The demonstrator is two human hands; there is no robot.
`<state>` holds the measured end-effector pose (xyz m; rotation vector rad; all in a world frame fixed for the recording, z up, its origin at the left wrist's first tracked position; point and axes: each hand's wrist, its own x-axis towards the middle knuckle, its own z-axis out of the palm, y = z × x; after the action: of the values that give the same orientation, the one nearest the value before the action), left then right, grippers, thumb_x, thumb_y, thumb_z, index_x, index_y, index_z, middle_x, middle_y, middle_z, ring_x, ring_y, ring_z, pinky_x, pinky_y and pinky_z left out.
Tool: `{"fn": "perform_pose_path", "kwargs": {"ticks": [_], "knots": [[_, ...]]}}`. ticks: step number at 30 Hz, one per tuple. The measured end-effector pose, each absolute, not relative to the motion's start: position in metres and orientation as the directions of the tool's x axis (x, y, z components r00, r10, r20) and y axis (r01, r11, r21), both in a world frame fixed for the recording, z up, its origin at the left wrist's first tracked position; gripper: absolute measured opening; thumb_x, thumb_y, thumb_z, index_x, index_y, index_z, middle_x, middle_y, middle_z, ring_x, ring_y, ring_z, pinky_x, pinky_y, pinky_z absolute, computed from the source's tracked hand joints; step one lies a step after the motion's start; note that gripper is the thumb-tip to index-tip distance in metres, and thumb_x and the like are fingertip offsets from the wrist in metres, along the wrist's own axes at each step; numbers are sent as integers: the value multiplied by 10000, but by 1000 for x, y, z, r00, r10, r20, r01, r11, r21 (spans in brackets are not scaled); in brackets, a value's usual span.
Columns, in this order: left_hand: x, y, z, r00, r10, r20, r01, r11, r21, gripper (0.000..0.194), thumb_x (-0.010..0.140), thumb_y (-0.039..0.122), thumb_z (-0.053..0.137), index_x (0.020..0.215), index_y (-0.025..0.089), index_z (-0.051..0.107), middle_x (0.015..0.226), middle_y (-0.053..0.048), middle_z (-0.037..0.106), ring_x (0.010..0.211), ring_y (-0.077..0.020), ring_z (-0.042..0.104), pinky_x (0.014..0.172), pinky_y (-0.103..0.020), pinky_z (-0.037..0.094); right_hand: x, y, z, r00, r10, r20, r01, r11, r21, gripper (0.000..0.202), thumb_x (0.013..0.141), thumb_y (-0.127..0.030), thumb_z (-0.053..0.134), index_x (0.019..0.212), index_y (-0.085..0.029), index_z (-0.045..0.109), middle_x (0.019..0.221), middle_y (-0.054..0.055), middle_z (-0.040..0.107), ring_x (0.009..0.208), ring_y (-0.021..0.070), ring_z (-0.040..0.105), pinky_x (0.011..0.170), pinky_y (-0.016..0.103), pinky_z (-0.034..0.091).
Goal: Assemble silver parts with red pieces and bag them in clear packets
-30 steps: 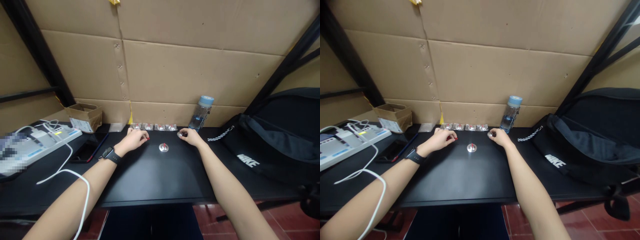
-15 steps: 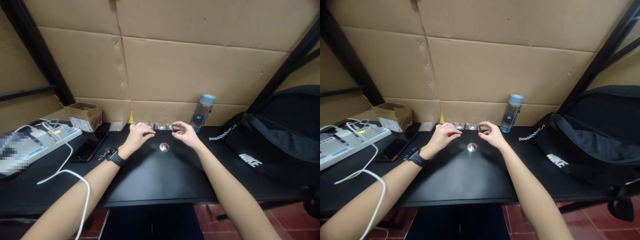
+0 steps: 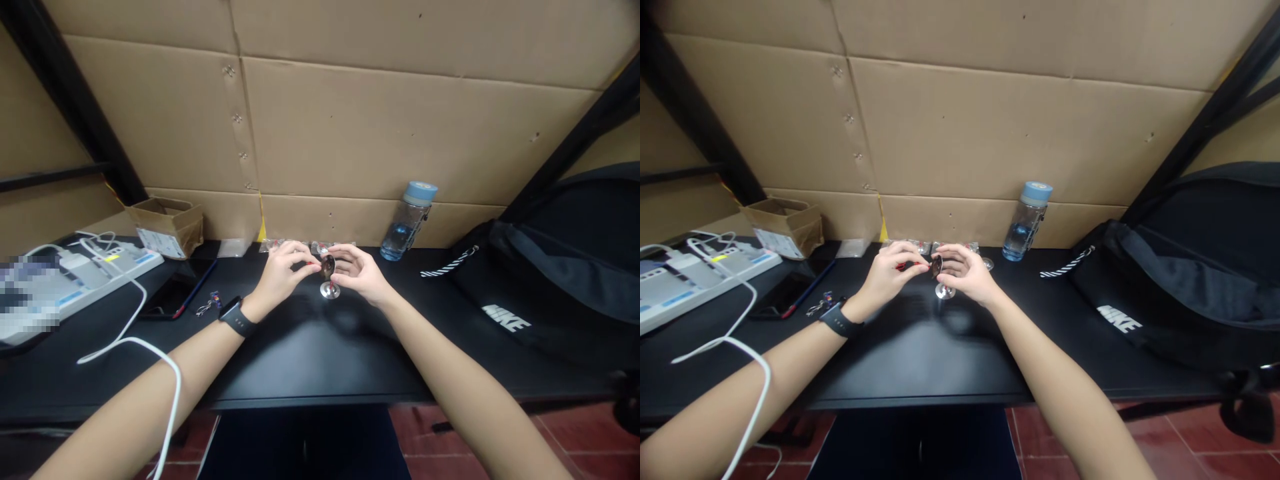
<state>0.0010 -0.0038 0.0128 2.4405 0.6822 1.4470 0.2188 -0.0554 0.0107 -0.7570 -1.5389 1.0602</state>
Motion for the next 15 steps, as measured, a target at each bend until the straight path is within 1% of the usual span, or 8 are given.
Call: {"fn": "perform_pose_path", "kwargs": {"ticks": [4,8,15], "knots": [[6,-6,9,353,511,783,234,-859,455,96,871,332,733,851,247,772,979,-30,667,961,-192,623,913,-357,462,214,-58,12,-251,882,399,-102,386,-917,583,703,-292,869,1226,-254,613,1251,91,660,1106,247,674,1023,457,539],[8,-8,6,379,502,777,259,-864,432,83,869,331,739,843,259,773,926,-17,722,965,-204,641,922,-379,450,212,-60,13,-255,881,398,-116,381,-917,587,697,-290,875,1221,-252,613,1250,94,661,1110,251,677,1023,462,541],[7,-11,8,410,521,749,297,-852,431,87,898,319,705,905,271,777,976,-16,766,1026,-214,662,952,-402,442,214,-58,11,-253,879,404,-107,389,-915,570,690,-281,879,1199,-248,625,1250,89,661,1077,232,681,1020,446,543]]}}
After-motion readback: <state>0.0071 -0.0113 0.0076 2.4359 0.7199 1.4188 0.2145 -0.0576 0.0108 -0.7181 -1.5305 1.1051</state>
